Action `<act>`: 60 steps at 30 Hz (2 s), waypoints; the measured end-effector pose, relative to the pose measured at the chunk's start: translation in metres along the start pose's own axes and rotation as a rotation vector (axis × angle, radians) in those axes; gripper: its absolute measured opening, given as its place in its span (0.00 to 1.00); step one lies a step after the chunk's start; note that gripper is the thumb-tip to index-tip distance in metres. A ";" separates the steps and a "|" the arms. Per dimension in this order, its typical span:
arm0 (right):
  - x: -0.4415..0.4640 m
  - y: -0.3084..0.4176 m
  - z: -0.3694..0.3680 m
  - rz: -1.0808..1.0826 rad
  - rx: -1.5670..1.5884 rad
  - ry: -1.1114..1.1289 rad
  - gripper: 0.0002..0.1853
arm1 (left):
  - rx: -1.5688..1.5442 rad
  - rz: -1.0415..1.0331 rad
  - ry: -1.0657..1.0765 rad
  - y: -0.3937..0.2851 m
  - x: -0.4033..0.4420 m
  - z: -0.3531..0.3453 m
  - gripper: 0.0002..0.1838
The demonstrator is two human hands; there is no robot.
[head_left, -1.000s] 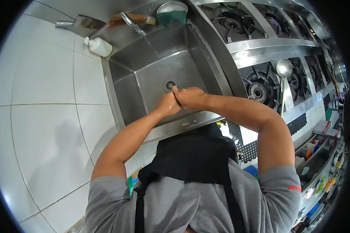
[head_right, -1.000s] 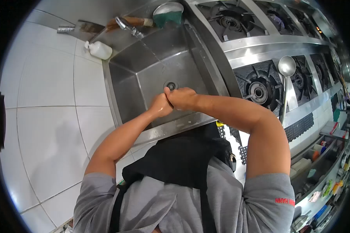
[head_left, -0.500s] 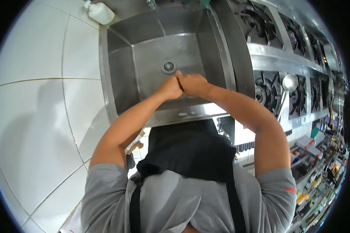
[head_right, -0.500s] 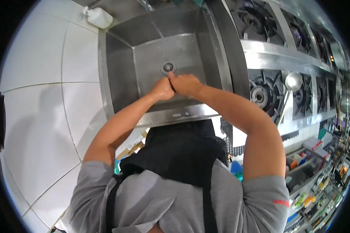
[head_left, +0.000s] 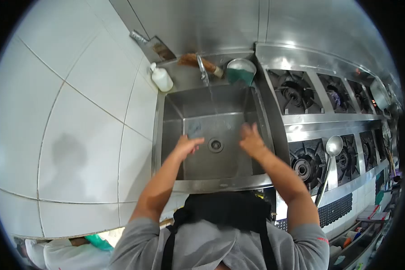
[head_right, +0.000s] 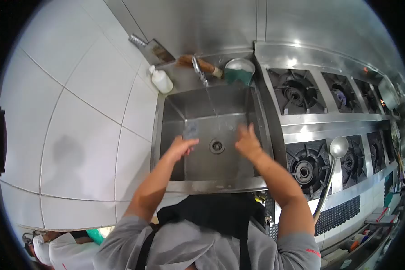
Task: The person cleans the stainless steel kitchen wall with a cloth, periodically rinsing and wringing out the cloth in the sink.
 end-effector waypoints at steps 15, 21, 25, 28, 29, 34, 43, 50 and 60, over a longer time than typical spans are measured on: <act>-0.086 0.159 0.098 -0.238 1.175 -0.354 0.11 | -0.356 -0.091 0.126 0.049 -0.180 0.047 0.31; -0.116 0.184 0.172 -0.193 1.245 -0.391 0.12 | 0.313 -0.283 -0.130 0.076 -0.216 0.108 0.26; -0.119 0.167 0.215 -0.295 1.356 -0.546 0.09 | 0.042 -0.379 -0.227 0.098 -0.201 0.150 0.25; -0.131 0.141 0.234 -0.320 1.788 -0.499 0.06 | 0.375 -0.360 -0.053 0.075 -0.225 0.167 0.23; -0.135 0.141 0.239 -0.312 1.781 -0.514 0.06 | 0.371 -0.375 -0.052 0.075 -0.225 0.164 0.23; -0.144 0.188 0.247 -0.036 1.372 -0.334 0.05 | 0.055 -0.946 0.042 -0.016 -0.285 0.094 0.42; -0.181 0.170 0.261 -0.156 0.900 -0.516 0.13 | 0.062 -0.901 0.095 -0.031 -0.296 0.034 0.17; -0.226 0.150 0.254 -0.013 1.043 -0.555 0.08 | 0.164 -1.323 -0.035 -0.042 -0.355 0.038 0.17; -0.245 0.143 0.242 -0.097 1.058 -0.711 0.14 | 0.320 -0.919 0.328 0.008 -0.320 0.038 0.18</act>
Point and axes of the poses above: each hand's wrist, its own x-axis towards the middle knuckle, its own z-axis out of the back of the hand, y = z × x, the point moved 6 cm from there along x, towards the middle knuckle, and after that the axes turned 14 degrees about -y, right-handed, at the moved point
